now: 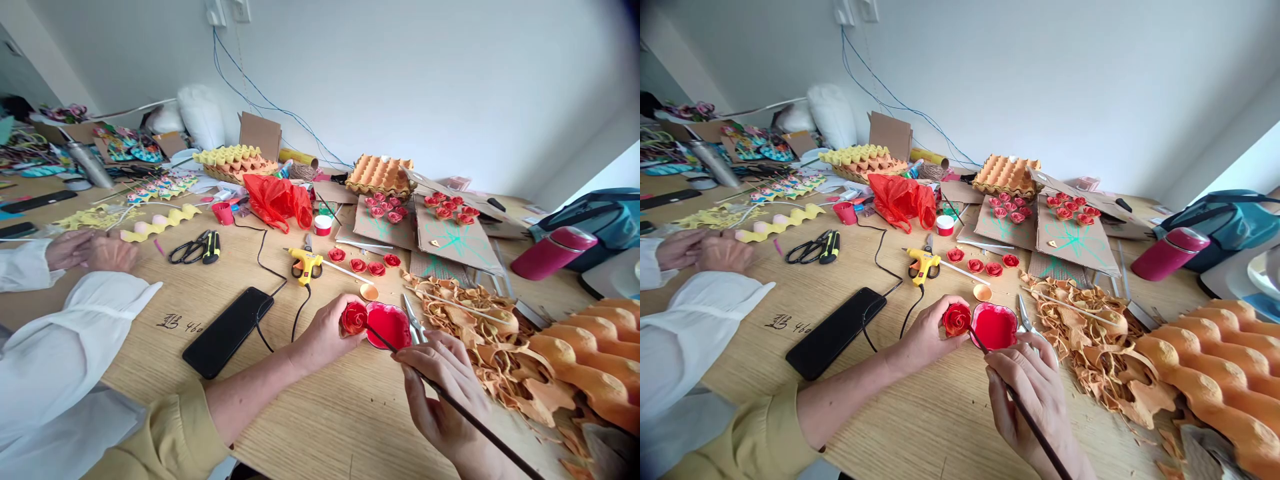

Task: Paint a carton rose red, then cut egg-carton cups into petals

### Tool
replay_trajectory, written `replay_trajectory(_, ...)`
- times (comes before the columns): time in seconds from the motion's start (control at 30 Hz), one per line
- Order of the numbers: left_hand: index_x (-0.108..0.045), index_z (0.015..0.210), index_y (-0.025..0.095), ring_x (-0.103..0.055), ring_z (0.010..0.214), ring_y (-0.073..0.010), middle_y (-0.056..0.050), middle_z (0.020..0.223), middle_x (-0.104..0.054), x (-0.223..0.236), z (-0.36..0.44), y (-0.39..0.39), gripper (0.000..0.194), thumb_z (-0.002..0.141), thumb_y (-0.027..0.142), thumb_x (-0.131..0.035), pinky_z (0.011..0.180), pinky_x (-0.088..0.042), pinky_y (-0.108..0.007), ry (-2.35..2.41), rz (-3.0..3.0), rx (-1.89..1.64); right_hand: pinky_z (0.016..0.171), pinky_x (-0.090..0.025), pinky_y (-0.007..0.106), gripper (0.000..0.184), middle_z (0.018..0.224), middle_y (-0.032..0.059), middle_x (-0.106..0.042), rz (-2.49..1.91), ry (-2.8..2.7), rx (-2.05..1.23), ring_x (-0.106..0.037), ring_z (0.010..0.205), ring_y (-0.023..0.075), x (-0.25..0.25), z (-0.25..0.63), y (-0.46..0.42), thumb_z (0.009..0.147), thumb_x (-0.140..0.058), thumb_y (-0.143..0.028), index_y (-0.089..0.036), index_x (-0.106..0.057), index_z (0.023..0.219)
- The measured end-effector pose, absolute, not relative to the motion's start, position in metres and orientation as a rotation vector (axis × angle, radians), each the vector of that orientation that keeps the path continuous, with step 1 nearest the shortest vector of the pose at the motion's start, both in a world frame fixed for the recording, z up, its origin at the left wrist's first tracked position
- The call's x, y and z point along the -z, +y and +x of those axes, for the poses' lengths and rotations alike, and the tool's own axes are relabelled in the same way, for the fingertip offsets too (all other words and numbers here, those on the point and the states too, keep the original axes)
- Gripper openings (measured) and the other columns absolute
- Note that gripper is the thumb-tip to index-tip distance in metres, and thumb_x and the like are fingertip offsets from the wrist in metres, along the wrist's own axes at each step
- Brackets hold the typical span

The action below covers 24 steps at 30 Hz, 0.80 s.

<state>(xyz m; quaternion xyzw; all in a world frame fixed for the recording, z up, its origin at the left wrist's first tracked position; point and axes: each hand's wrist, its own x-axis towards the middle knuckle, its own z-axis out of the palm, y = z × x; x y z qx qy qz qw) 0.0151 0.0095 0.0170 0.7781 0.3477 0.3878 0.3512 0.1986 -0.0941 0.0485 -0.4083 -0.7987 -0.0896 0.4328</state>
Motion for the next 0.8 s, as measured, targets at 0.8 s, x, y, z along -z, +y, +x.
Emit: replay_trajectory(0.8,-0.055,0.109,0.022,-0.068,0.092,-0.0171,-0.003,0.103,-0.07,-0.018,0.013,0.015,0.039,0.075,0.018,-0.075,0.085,-0.053,-0.027,0.871,1.943,-1.018,0.075,-0.049,0.035,0.01,0.075,-0.0007,-0.067,-1.297,-1.853,0.371,-0.065,0.074,0.0185,-0.037,0.208,-0.086,0.092,-0.06,-0.013,-0.023,-0.059,0.093)
